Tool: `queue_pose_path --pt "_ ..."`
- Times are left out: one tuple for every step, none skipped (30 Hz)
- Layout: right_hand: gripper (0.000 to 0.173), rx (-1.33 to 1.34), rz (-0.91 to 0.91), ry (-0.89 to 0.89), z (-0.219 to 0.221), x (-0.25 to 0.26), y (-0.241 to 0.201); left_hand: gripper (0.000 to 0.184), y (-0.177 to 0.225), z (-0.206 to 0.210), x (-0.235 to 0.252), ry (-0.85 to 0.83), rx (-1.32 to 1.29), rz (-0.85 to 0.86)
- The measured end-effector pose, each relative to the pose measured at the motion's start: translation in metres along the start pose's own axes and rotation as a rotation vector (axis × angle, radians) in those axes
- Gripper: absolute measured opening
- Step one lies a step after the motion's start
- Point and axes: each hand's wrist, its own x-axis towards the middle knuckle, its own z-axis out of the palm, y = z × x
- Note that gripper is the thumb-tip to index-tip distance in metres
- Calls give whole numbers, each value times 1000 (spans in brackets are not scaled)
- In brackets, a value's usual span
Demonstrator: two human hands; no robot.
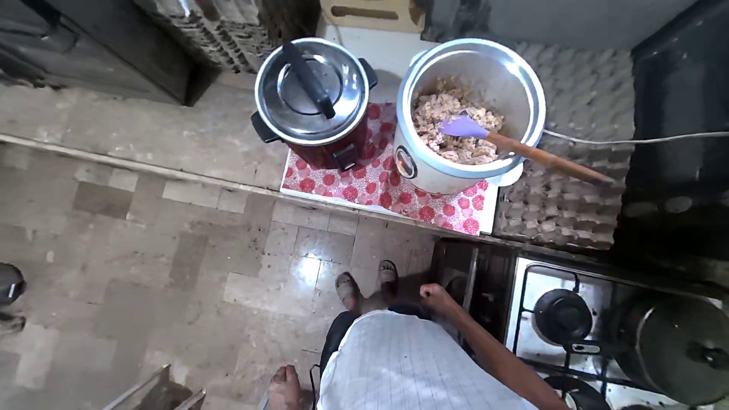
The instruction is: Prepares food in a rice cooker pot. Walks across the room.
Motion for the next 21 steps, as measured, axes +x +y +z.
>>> queue_pose_path --pt "11 -9 53 7 4 1 5 34 1 -4 2 16 -41 -4" --pt "12 -32 105 14 9 0 8 30 0 -6 3 33 -88 -15" --pt "13 -70 162 17 14 -1 9 26 -3 -9 4 49 -138 -26" --pt "15 -114 218 12 18 -2 7 24 -7 -12 4 60 -166 -33" --pt "18 -170 272 0 23 -3 6 20 -14 -12 4 76 -172 -28" --pt "20 -232 314 -17 28 -4 3 17 -23 -11 4 90 -172 -19" --pt "22 -299 343 -36 33 -5 0 15 -34 -10 3 101 -182 -14" --pt "23 -367 362 -55 40 -6 -5 14 -48 -7 1 113 -203 -11" --pt "23 -417 366 -68 47 -5 -10 14 -64 -2 -1 120 -226 -12" --pt "23 -448 357 -70 55 -4 -17 14 -83 3 -4 122 -242 -9" --pt "23 -466 347 -65 63 -2 -25 11 -104 10 -5 117 -250 -5" --pt "28 -454 327 -47 72 -1 -34 6 -126 18 -7 83 -291 1" --pt "45 -403 291 -29 81 1 -41 22 -149 26 -8 19 -378 23" --pt "74 -328 273 -41 89 -1 -52 49 -169 31 -11 -101 -511 27" --pt "91 -272 260 -12 100 -5 -64 62 -186 36 -17 -194 -656 14" --pt "96 -225 240 26 116 -10 -79 59 -201 36 -25 -249 -745 -45" --pt "95 -194 221 45 135 -12 -93 51 -221 36 -27 -306 -785 -138" --pt "87 -180 205 63 155 -13 -105 43 -242 37 -27 -353 -830 -239" --pt "77 -186 177 77 175 -11 -113 37 -262 38 -23 -390 -898 -330" --pt "67 -220 129 91 197 -9 -126 35 -283 41 -18 -404 -978 -391" --pt "59 -264 110 74 223 -15 -156 33 -302 43 -13 -380 -1051 -433"
